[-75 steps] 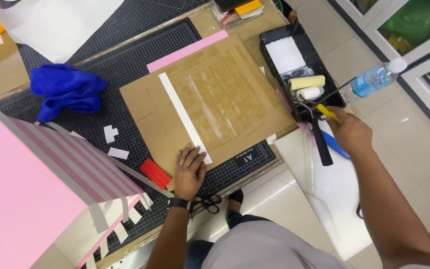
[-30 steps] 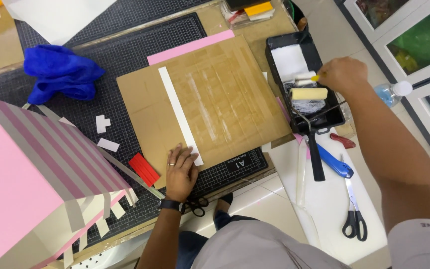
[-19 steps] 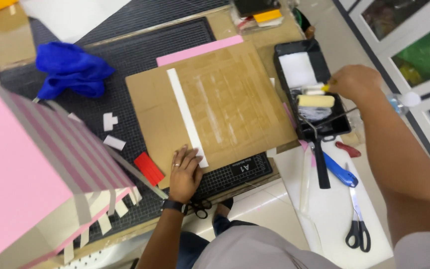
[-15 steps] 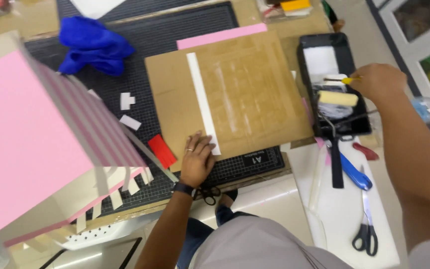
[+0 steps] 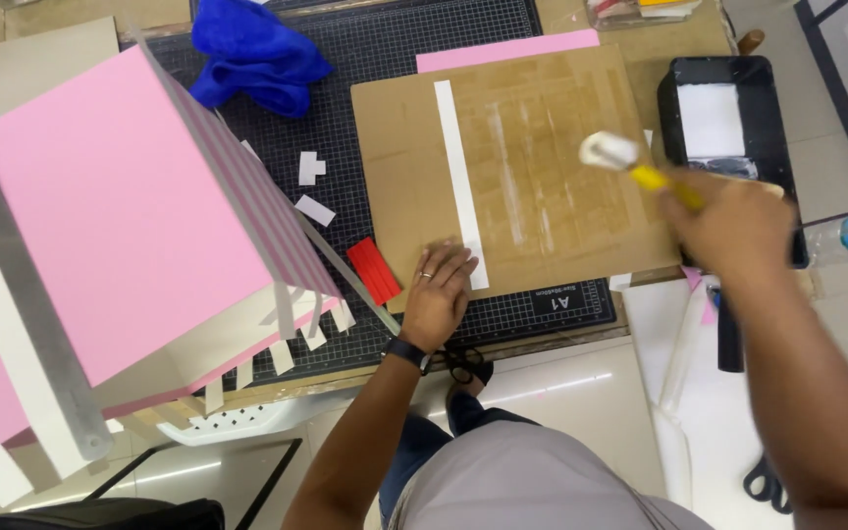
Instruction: The person applies adhesive using a roller to white paper strips, then aligns and adheres the strips onto a pink cardboard box using a ruler and a red squeegee tool.
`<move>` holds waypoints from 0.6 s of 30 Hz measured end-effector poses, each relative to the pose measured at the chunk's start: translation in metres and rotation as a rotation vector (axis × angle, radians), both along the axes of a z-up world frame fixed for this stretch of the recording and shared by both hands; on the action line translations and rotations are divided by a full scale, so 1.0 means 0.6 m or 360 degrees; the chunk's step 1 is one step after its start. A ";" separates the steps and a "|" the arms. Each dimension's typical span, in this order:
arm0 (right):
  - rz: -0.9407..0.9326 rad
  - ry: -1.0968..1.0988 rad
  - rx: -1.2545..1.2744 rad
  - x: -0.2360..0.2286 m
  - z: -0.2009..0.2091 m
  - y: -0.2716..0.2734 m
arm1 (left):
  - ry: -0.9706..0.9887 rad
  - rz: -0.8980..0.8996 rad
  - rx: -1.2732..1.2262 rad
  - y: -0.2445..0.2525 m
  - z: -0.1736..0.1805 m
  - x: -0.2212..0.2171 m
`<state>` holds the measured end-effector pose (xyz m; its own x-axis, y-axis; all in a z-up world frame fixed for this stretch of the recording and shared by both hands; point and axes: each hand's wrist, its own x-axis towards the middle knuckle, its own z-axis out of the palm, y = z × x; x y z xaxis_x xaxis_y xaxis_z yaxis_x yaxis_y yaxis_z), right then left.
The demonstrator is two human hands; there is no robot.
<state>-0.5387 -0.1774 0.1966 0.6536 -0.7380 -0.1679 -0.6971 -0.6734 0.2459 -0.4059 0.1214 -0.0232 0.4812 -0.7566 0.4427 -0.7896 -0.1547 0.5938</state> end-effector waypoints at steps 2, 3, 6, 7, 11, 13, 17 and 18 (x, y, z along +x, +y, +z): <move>0.0102 -0.0137 0.0099 0.012 -0.003 0.090 | -0.0008 0.0001 -0.0022 0.002 -0.005 -0.013; 0.0277 -0.0285 0.0158 0.018 -0.009 0.134 | -0.0142 0.0101 0.0004 -0.002 -0.017 -0.024; 0.0571 -0.0415 0.0202 0.036 -0.052 0.214 | -0.0300 0.0202 0.0042 -0.005 -0.037 -0.048; 0.0684 -0.0397 0.0192 0.040 -0.070 0.230 | -0.0328 0.0198 0.0057 -0.007 -0.041 -0.054; 0.0668 -0.0349 0.0220 0.054 -0.074 0.269 | -0.0388 0.0214 0.0119 -0.008 -0.052 -0.057; 0.0747 -0.0377 0.0121 0.052 -0.079 0.283 | -0.0448 0.0188 0.0066 -0.004 -0.053 -0.058; 0.0732 -0.0329 0.0104 0.057 -0.097 0.305 | -0.0493 0.0219 0.0031 0.004 -0.061 -0.063; 0.0719 -0.0315 0.0123 0.060 -0.106 0.308 | -0.0505 0.0207 0.0029 0.004 -0.065 -0.063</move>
<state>-0.5028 0.0075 0.1332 0.9301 -0.3637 -0.0516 -0.3595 -0.9300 0.0760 -0.4435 0.1239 -0.0621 0.4146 -0.7073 0.5726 -0.9075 -0.2744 0.3180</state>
